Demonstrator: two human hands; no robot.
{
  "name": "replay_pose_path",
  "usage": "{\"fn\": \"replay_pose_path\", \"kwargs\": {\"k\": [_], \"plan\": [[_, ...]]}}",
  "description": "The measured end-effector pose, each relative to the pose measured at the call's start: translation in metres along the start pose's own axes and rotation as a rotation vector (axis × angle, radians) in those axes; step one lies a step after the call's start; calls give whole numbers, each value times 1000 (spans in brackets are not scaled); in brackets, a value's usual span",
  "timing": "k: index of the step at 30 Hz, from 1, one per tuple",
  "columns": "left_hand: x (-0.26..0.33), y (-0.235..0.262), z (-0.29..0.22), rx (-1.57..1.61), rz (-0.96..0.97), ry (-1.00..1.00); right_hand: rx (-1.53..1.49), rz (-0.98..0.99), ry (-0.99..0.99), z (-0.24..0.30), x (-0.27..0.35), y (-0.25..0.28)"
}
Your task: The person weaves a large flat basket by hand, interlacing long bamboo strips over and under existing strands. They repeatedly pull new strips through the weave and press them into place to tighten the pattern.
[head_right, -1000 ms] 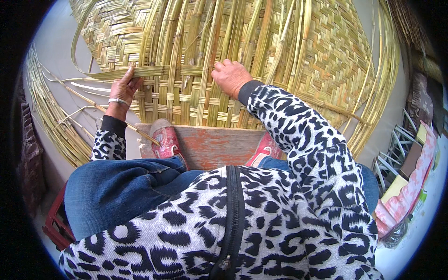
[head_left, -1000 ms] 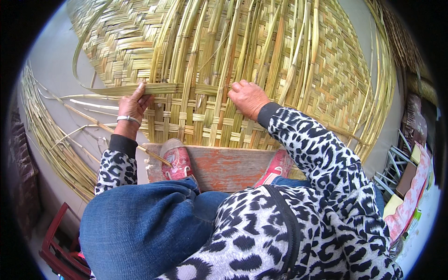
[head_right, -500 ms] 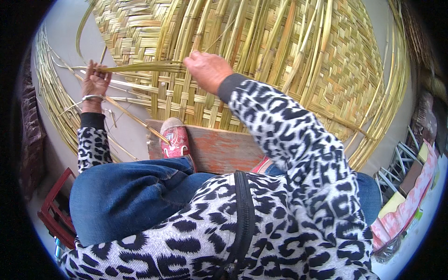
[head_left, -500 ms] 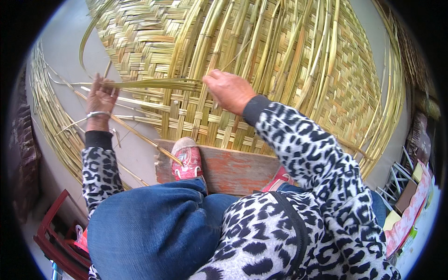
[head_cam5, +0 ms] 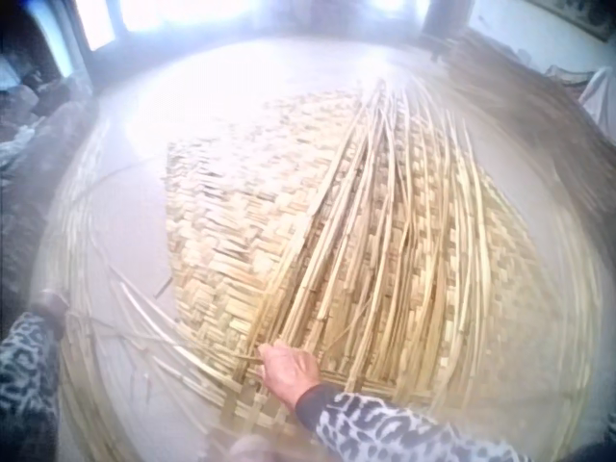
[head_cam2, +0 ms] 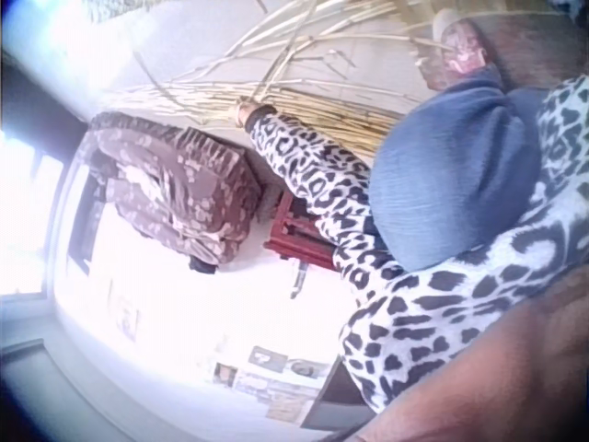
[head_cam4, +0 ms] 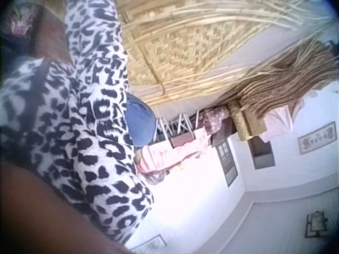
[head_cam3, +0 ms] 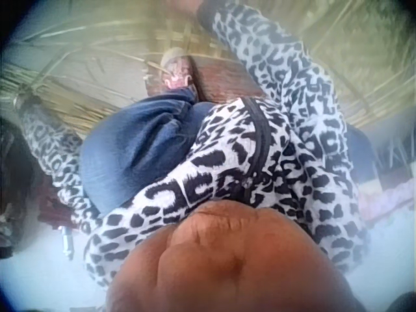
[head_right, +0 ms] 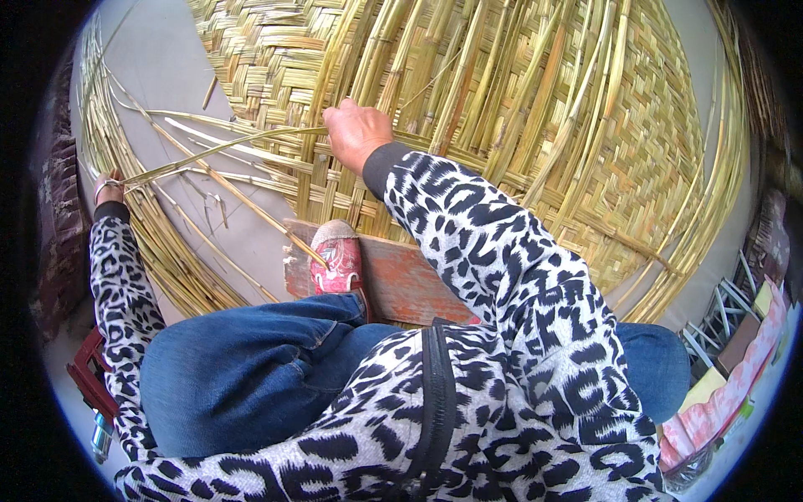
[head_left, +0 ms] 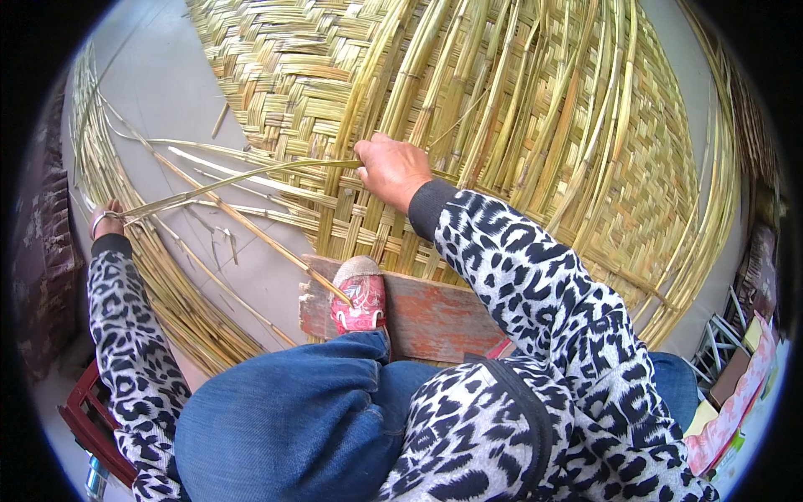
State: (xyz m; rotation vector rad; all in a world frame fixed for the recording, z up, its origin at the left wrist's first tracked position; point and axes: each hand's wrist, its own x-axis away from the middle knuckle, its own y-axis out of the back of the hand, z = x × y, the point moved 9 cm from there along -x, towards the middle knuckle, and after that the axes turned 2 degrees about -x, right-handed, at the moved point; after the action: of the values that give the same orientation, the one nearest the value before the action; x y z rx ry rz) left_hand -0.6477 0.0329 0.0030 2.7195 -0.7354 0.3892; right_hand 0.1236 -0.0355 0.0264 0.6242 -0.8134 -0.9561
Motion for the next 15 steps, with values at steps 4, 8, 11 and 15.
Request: {"fn": "replay_pose_path", "kwargs": {"k": [4, 8, 11, 15], "plan": [[37, -58, -46, -26, 113, -198, 42, 4, -14, 0, 0, -6], [182, -218, -106, -201, 364, -581, 29, -48, -17, -1, 3, -3], [340, -348, -140, -339, 555, -1029, -14, -92, -33, -2, 4, 2], [534, -452, -134, -413, 702, -1625, -25, -107, -75, -6, 2, 4]]}}
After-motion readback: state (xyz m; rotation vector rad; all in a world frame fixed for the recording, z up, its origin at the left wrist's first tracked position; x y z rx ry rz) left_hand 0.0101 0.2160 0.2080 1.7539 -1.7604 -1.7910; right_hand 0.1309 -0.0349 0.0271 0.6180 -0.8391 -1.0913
